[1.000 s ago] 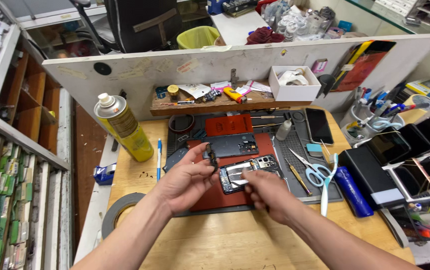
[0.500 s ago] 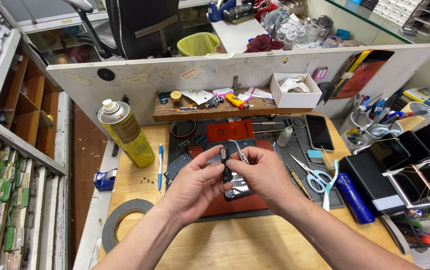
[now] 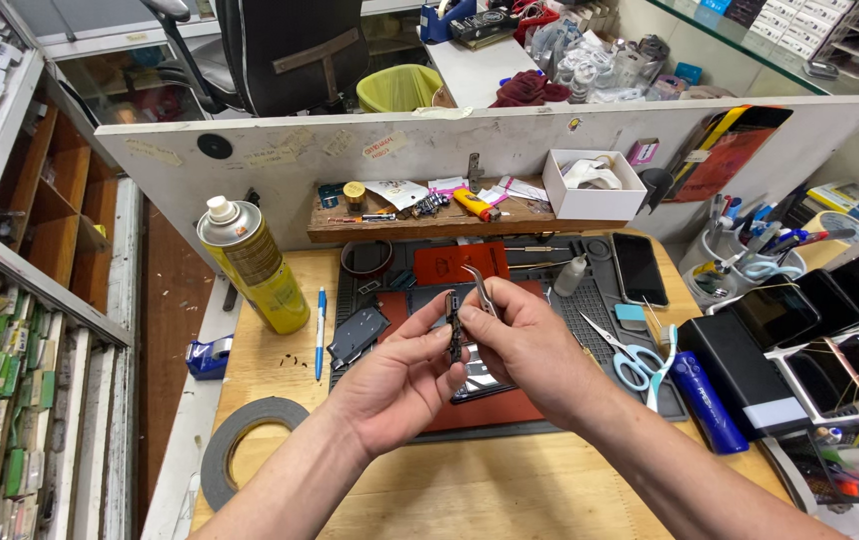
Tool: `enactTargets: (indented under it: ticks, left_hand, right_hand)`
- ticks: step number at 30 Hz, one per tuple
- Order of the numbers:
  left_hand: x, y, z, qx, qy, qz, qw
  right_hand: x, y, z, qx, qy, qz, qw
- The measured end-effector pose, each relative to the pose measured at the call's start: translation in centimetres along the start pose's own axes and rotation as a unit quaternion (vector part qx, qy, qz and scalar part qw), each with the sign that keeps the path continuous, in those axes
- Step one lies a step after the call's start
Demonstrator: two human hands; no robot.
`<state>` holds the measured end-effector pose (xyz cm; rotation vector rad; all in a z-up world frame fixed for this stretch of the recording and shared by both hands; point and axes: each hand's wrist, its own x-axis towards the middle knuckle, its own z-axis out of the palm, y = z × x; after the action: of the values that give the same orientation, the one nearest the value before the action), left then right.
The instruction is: The person disassembles a smartphone on a workbench, removes internal components, cleans a small part with a brush and spray, and reassembles the device. The person uses a screwdriver, tweezers, and a brush to manipulate the phone's internal parts.
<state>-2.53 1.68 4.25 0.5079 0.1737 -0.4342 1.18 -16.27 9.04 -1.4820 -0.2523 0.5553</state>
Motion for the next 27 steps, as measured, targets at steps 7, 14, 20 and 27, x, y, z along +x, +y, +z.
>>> enactTargets:
  ticks: [7,14,20,27]
  left_hand:
    - [0.1,-0.3,0.5,-0.008,0.023,-0.005,1.000]
    - [0.8,-0.2,1.7,0.074,0.093,0.029,0.993]
    - [1.9,-1.1,1.9,0.156,0.155,0.099,0.970]
    - [1.4,-1.4,1.9,0.185,0.195,0.087,0.959]
  right_hand:
    - [-0.2,0.0,-0.4,0.004,-0.008,-0.001,1.000]
    - [-0.3,1.5,-0.7,0.100,0.044,0.042,0.993]
    - [-1.1,1.2,-0.4,0.074,0.130,0.085,0.985]
    - [-1.4,1.4,-0.7,0.004,0.129,0.060,0.990]
